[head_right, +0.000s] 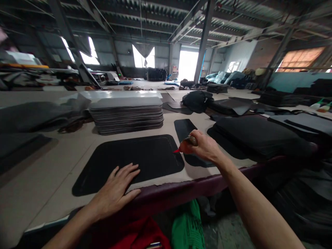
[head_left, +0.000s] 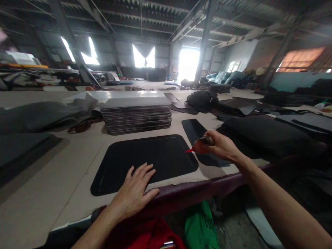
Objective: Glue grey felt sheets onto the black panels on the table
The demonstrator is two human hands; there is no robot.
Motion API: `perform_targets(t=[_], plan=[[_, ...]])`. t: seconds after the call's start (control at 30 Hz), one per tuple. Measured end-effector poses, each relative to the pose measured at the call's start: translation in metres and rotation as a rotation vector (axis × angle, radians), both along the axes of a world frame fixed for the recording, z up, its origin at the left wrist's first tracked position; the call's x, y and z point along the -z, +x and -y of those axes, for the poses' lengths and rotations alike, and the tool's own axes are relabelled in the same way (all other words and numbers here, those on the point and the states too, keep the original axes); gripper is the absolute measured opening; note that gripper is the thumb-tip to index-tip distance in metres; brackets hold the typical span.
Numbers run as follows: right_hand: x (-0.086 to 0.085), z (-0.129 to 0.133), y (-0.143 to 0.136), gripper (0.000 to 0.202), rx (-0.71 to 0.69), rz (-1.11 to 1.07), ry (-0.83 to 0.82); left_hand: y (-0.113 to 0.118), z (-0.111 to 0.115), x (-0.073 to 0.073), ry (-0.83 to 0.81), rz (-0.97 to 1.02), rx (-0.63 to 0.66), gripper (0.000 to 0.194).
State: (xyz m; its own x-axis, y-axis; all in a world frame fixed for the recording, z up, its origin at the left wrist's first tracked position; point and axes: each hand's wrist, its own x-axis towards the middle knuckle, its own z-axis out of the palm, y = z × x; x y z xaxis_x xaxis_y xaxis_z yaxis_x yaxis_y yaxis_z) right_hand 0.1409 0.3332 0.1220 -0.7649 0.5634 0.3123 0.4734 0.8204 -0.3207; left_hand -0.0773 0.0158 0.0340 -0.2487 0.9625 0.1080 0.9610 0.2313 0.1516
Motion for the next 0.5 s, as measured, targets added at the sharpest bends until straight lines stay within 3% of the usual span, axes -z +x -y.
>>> perform_targets(t=[0.27, 0.5], plan=[[0.021, 0.033, 0.067, 0.031, 0.027, -0.121, -0.169, -0.001, -0.001, 0.003, 0.04, 0.007, 0.0, 0.057], [0.032, 0.05, 0.071, 0.031, 0.006, -0.186, -0.249, 0.0, -0.002, 0.001, 0.029, -0.007, -0.016, 0.059]])
